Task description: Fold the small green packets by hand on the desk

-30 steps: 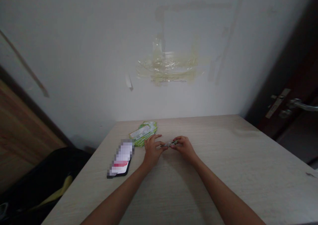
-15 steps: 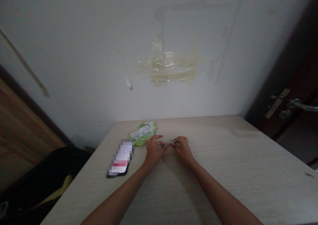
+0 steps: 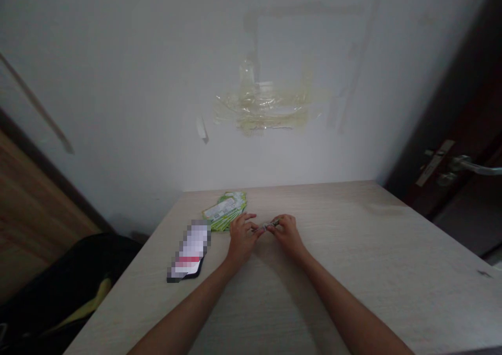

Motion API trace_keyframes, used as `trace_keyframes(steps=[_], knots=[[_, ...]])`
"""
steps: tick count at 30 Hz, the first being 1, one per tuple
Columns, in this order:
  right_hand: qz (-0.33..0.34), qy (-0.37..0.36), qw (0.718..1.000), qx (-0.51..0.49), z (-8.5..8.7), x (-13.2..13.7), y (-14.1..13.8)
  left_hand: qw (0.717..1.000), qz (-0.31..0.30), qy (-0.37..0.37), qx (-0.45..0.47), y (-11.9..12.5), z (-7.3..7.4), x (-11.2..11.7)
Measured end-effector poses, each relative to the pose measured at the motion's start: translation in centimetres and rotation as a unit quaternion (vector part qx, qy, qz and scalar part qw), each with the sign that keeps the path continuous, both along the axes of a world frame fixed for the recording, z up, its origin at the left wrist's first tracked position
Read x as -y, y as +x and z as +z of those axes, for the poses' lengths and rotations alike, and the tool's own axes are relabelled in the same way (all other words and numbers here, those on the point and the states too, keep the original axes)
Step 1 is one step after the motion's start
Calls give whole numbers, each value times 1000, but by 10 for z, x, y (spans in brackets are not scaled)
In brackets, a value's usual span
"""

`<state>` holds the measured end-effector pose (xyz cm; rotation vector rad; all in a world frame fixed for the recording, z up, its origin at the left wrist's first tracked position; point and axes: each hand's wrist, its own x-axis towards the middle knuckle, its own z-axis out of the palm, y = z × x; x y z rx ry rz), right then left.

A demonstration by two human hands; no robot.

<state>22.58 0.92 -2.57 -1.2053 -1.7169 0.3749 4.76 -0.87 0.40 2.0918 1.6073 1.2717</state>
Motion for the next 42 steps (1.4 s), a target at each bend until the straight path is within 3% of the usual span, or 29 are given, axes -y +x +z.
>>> trace_keyframes(steps=[2, 17, 24, 32, 42], knots=[[29, -17, 999, 13, 0, -1, 4, 1000, -2, 8, 6, -2, -2, -1], [65, -27, 997, 9, 3, 1, 7, 1000, -9, -22, -10, -3, 0, 1], [47, -15, 999, 5, 5, 3, 1, 1000, -3, -10, -20, -3, -3, -1], [-21, -34, 999, -5, 0, 3, -5, 999, -3, -19, -25, 0, -2, 1], [5, -48, 999, -5, 5, 0, 2, 999, 11, -26, -24, -4, 4, 1]])
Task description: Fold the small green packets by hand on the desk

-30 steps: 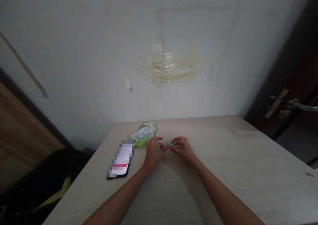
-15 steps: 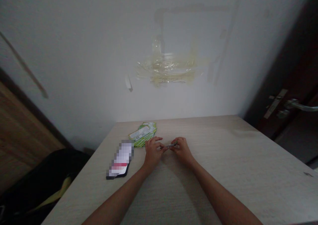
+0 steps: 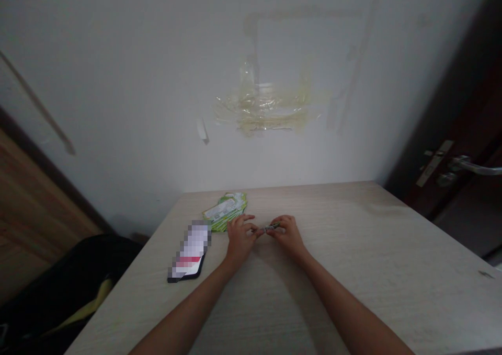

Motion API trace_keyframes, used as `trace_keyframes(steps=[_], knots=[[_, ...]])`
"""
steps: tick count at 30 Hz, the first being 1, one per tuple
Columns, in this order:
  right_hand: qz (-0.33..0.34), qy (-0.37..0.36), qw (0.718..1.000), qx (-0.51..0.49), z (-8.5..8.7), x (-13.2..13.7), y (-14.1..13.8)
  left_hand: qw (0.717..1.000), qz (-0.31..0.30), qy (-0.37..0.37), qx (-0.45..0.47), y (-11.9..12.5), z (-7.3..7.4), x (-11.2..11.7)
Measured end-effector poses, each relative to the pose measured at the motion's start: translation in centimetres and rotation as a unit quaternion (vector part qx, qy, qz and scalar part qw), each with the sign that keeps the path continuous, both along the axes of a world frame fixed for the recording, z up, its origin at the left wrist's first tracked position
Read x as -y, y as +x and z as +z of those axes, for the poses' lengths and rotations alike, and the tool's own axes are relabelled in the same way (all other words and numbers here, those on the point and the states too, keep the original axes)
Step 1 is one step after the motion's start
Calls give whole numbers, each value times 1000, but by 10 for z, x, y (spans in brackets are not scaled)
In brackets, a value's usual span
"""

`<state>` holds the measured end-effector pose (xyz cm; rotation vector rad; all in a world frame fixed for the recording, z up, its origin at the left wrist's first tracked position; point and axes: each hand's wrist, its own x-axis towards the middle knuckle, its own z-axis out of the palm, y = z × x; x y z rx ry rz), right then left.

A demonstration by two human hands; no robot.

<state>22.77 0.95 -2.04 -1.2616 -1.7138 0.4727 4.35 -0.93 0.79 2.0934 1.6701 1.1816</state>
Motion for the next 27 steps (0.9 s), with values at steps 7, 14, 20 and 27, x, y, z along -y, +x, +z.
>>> trace_keyframes(steps=[7, 14, 20, 27], knots=[[14, 15, 1000, 17, -2, -6, 11, 999, -8, -23, -26, -3, 1, 1], [8, 33, 999, 19, -2, -2, 7, 998, -26, -42, -40, -1, -4, 1], [20, 25, 999, 12, -3, -1, 6, 998, -34, -39, -36, -1, -1, 1], [32, 12, 999, 16, -4, -2, 6, 997, -45, -48, -36, 1, -1, 2]])
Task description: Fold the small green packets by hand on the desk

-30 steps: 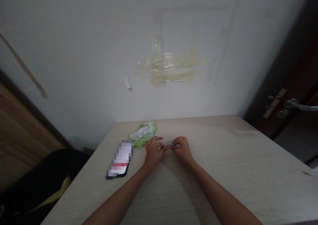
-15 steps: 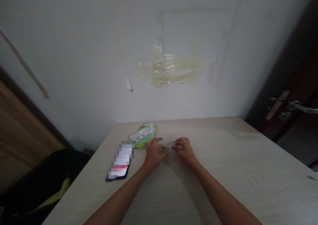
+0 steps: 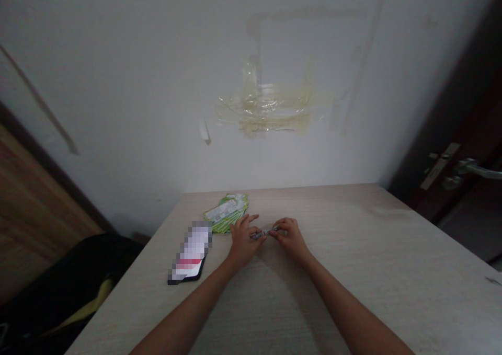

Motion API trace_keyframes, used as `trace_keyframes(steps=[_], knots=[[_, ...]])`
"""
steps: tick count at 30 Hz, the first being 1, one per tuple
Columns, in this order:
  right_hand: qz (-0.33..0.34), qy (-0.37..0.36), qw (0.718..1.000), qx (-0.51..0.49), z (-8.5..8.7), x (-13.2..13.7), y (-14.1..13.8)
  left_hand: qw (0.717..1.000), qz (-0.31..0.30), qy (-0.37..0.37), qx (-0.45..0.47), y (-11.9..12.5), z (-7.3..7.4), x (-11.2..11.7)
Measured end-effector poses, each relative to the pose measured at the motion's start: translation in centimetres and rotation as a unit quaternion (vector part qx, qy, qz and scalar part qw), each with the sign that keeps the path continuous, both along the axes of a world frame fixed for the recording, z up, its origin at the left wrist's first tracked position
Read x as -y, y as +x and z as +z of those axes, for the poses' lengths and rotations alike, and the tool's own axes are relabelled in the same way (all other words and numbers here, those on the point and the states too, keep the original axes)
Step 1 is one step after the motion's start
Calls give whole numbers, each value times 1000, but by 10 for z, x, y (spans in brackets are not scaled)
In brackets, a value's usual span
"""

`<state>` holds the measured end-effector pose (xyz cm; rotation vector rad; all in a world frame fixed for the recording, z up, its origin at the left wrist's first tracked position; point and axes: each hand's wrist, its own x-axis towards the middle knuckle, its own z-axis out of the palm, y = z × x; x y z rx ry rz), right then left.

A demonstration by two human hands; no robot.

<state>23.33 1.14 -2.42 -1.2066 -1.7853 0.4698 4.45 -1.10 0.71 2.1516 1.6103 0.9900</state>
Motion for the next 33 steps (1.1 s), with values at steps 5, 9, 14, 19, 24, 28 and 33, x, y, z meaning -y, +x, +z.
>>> trace_keyframes(steps=[5, 9, 14, 19, 24, 28, 33], knots=[[-4, 0, 1000, 7, 1, 0, -1, 1000, -2, -10, 3, 1, 3, 1], [-15, 5, 1000, 6, 2, 2, -2, 1000, -6, -19, 7, 4, 7, 3], [-21, 2, 1000, -4, 2, 2, -3, 1000, -7, 4, 10, 5, 6, 3], [-14, 3, 1000, -6, 1, 0, -1, 999, -8, 42, -13, 3, 5, 2], [-29, 19, 999, -1, 2, -1, 1, 998, 23, 48, -15, -1, 3, 1], [-30, 29, 999, 1, 1, -2, 2, 998, 39, 50, -4, -4, 2, 0], [-35, 33, 999, -3, -1, -2, 1, 996, 63, 55, 8, -5, 2, -1]])
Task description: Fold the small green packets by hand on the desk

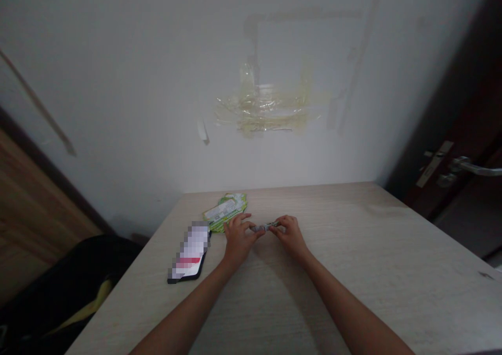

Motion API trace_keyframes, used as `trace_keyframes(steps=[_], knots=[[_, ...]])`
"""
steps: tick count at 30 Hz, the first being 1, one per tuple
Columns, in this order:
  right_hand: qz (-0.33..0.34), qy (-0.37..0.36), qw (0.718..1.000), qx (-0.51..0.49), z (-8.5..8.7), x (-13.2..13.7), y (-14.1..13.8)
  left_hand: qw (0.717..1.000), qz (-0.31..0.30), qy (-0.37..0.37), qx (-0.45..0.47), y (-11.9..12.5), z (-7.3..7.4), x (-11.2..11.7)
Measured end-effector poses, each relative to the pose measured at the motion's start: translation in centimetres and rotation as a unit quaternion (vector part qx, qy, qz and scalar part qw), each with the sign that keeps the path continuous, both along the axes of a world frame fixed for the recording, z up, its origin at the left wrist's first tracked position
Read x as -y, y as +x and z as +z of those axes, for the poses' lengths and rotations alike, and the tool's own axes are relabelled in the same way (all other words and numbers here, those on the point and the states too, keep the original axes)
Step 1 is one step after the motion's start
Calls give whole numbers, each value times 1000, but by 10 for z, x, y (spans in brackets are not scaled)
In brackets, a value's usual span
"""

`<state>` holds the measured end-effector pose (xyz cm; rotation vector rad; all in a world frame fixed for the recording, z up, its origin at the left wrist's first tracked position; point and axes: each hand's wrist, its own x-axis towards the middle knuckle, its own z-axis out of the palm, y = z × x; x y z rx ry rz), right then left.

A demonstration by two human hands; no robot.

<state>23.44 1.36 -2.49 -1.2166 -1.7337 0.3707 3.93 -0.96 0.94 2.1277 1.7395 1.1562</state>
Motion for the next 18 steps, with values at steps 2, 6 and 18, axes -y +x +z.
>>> trace_keyframes(steps=[2, 6, 18], knots=[[-3, -1, 1000, -1, 1, 0, 0, 1000, 1, -3, 4, 0, 0, 0], [4, -6, 1000, -3, 5, 2, 0, 1000, -4, -13, 12, 1, -1, 0], [49, -47, 998, -7, 1, 4, 0, 999, -33, -28, 28, 0, -2, -1]])
